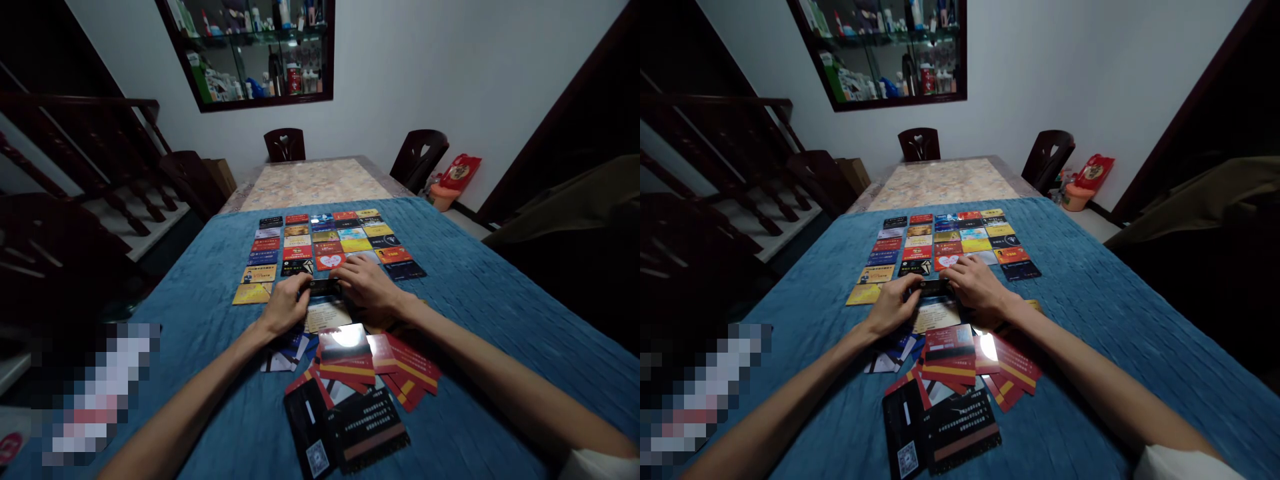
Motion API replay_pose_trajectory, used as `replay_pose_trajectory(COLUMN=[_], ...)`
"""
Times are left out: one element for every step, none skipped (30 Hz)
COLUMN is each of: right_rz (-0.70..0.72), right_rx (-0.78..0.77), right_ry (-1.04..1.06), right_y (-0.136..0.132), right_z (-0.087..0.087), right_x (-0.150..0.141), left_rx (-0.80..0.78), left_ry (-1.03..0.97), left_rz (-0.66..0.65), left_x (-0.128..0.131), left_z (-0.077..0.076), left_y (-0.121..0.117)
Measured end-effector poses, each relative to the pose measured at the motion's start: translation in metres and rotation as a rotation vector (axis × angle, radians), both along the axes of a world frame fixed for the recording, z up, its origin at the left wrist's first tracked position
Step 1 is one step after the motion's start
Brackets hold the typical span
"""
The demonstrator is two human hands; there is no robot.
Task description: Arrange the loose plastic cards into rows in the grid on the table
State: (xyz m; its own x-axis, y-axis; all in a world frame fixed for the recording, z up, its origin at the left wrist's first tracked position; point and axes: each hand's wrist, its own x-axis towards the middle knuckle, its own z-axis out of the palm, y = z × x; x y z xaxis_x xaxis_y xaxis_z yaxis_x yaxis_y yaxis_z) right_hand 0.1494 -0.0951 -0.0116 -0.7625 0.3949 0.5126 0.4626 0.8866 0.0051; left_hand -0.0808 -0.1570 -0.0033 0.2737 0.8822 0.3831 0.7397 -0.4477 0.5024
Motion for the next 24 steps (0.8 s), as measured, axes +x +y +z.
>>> replay_pose_trajectory(right_rz=[-0.010,-0.022,-0.037,-0.053,-0.065,-0.074,-0.082,-0.091,-0.102,-0.113,-0.124,-0.136,-0.145,-0.152,-0.156,-0.160,-0.161,-0.163,-0.165,-0.171,-0.177,-0.181,-0.185,-0.186], right_rx=[0.024,0.046,0.067,0.085,0.100,0.111,0.117,0.119,0.118,0.118,0.123,0.131,0.145,0.161,0.179,0.196,0.211,0.222,0.231,0.238,0.245,0.251,0.258,0.267], right_ry=[-0.009,-0.017,-0.023,-0.029,-0.033,-0.036,-0.037,-0.038,-0.040,-0.041,-0.041,-0.039,-0.033,-0.024,-0.012,0.002,0.015,0.028,0.042,0.056,0.070,0.083,0.092,0.100], right_y=[-0.001,-0.003,-0.004,-0.006,-0.007,-0.009,-0.010,-0.011,-0.011,-0.012,-0.012,-0.012,-0.013,-0.013,-0.013,-0.013,-0.013,-0.014,-0.014,-0.014,-0.014,-0.014,-0.015,-0.015], right_z=[0.000,0.001,0.002,0.002,0.003,0.003,0.004,0.004,0.003,0.003,0.002,0.001,0.000,-0.001,-0.001,-0.002,-0.003,-0.003,-0.004,-0.004,-0.004,-0.004,-0.004,-0.004], right_x=[-0.001,-0.002,-0.003,-0.004,-0.005,-0.006,-0.006,-0.007,-0.007,-0.008,-0.008,-0.008,-0.009,-0.009,-0.010,-0.010,-0.010,-0.010,-0.010,-0.010,-0.011,-0.011,-0.011,-0.011], left_rx=[-0.010,-0.019,-0.026,-0.028,-0.025,-0.019,-0.012,-0.004,0.002,0.007,0.010,0.013,0.017,0.019,0.022,0.025,0.030,0.034,0.038,0.043,0.049,0.057,0.065,0.075], left_ry=[0.002,0.000,-0.005,-0.012,-0.020,-0.028,-0.033,-0.037,-0.040,-0.043,-0.045,-0.049,-0.053,-0.056,-0.059,-0.061,-0.062,-0.062,-0.061,-0.059,-0.056,-0.055,-0.053,-0.051], left_rz=[0.003,0.009,0.018,0.028,0.039,0.050,0.060,0.068,0.074,0.078,0.079,0.079,0.078,0.077,0.077,0.076,0.075,0.073,0.068,0.064,0.058,0.052,0.047,0.043], left_x=[-0.001,-0.002,-0.003,-0.004,-0.005,-0.007,-0.008,-0.008,-0.009,-0.009,-0.010,-0.010,-0.010,-0.010,-0.009,-0.009,-0.009,-0.009,-0.009,-0.008,-0.008,-0.008,-0.008,-0.008], left_z=[0.000,0.001,0.002,0.003,0.005,0.006,0.008,0.009,0.010,0.011,0.012,0.012,0.013,0.013,0.014,0.014,0.014,0.015,0.015,0.016,0.016,0.016,0.016,0.016], left_y=[0.001,0.001,0.002,0.003,0.004,0.005,0.005,0.006,0.006,0.006,0.006,0.006,0.006,0.006,0.006,0.006,0.006,0.006,0.006,0.006,0.005,0.005,0.005,0.004])
